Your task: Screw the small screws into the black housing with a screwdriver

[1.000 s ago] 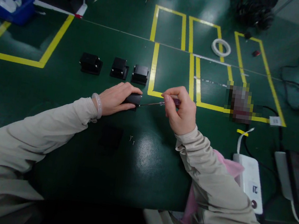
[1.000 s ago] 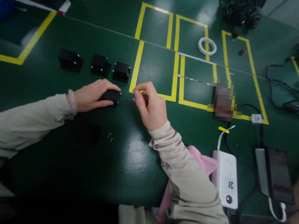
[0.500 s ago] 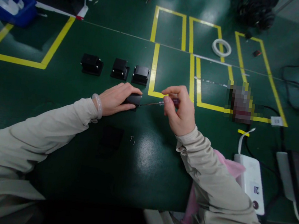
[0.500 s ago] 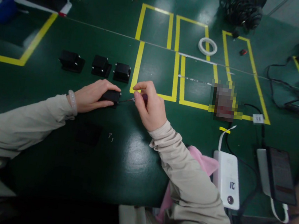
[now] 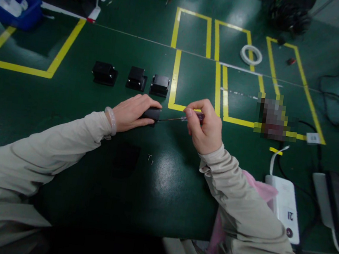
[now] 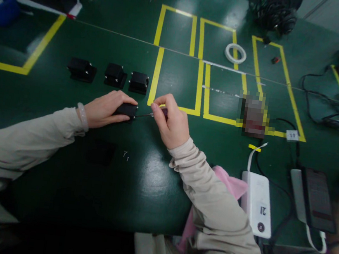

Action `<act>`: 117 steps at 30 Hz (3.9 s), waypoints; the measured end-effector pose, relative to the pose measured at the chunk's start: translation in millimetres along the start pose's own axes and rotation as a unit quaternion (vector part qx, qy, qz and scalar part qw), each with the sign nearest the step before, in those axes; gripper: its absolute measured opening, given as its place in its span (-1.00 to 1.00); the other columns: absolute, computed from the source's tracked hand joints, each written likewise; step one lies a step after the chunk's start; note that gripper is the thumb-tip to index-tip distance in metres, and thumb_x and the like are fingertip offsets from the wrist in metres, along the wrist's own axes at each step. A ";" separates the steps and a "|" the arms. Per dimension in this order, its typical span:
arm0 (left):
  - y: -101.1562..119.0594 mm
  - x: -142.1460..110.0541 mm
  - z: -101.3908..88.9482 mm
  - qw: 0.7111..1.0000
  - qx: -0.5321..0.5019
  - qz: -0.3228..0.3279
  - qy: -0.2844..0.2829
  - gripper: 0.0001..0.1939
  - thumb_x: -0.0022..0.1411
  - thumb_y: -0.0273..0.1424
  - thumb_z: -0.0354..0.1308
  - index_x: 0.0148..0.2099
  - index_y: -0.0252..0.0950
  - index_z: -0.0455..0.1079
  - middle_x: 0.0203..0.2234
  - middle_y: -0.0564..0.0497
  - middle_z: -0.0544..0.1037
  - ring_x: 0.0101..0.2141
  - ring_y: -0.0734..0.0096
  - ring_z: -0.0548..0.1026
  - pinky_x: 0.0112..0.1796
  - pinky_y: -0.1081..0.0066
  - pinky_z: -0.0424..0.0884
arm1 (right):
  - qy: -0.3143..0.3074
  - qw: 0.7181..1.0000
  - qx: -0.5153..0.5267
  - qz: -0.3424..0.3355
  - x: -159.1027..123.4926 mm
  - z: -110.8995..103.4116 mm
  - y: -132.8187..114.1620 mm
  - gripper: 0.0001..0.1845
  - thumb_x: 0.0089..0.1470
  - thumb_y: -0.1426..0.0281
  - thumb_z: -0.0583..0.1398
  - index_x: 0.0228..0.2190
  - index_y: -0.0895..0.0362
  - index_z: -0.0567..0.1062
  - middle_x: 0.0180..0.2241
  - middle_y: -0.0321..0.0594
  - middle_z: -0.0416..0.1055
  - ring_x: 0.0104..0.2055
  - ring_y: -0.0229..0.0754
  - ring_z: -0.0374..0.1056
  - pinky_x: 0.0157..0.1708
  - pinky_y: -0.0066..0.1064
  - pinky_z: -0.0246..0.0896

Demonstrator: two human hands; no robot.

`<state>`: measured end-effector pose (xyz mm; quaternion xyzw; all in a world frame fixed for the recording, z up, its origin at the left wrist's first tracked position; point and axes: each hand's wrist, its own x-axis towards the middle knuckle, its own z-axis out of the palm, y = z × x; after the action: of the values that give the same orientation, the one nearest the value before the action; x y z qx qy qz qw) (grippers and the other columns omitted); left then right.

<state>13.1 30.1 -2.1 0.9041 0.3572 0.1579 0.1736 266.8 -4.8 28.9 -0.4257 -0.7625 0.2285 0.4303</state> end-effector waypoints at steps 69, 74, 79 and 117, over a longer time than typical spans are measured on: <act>-0.1 -1.0 1.4 1.000 -0.003 0.023 0.003 -0.54 0.39 -0.21 0.07 0.21 -0.37 0.31 -0.01 -0.20 0.50 -0.06 0.08 0.46 -0.01 0.11 0.39 | -0.010 0.999 -0.024 -0.021 2.2 -5.5 -5.0 -0.71 0.36 0.19 0.06 -0.31 0.11 0.40 -0.57 -0.44 0.27 -0.60 -0.41 0.21 -0.49 -0.46 0.10; 1.0 -0.6 0.9 1.000 -0.002 0.011 -0.001 -0.55 0.38 -0.23 0.08 0.21 -0.35 0.31 -0.01 -0.19 0.50 -0.06 0.09 0.46 -0.01 0.10 0.40 | -0.009 0.999 -0.022 -0.025 1.0 -4.5 -3.4 -0.80 0.36 0.30 0.02 -0.18 0.10 0.39 -0.52 -0.41 0.31 -0.54 -0.37 0.25 -0.45 -0.43 0.16; 1.5 -0.1 1.0 1.000 -0.005 0.016 -0.001 -0.55 0.38 -0.23 0.08 0.21 -0.37 0.31 -0.01 -0.20 0.50 -0.05 0.08 0.46 0.00 0.10 0.39 | -0.003 1.000 -0.019 -0.024 1.4 -4.5 -3.8 -0.81 0.35 0.27 0.04 -0.21 0.10 0.38 -0.51 -0.41 0.31 -0.53 -0.37 0.28 -0.44 -0.42 0.18; 0.5 0.2 0.2 1.000 -0.009 0.010 -0.007 -0.53 0.38 -0.20 0.08 0.22 -0.36 0.31 -0.01 -0.20 0.50 -0.03 0.05 0.46 0.03 0.07 0.40 | -0.021 0.999 -0.025 -0.013 2.1 -5.9 -6.1 -0.71 0.36 0.16 0.05 -0.30 0.08 0.37 -0.58 -0.44 0.25 -0.57 -0.37 0.25 -0.47 -0.43 0.15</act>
<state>13.6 29.9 -2.0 0.9071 0.3458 0.1563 0.1822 268.5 -6.4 37.3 -0.4218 -0.7819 0.2129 0.4067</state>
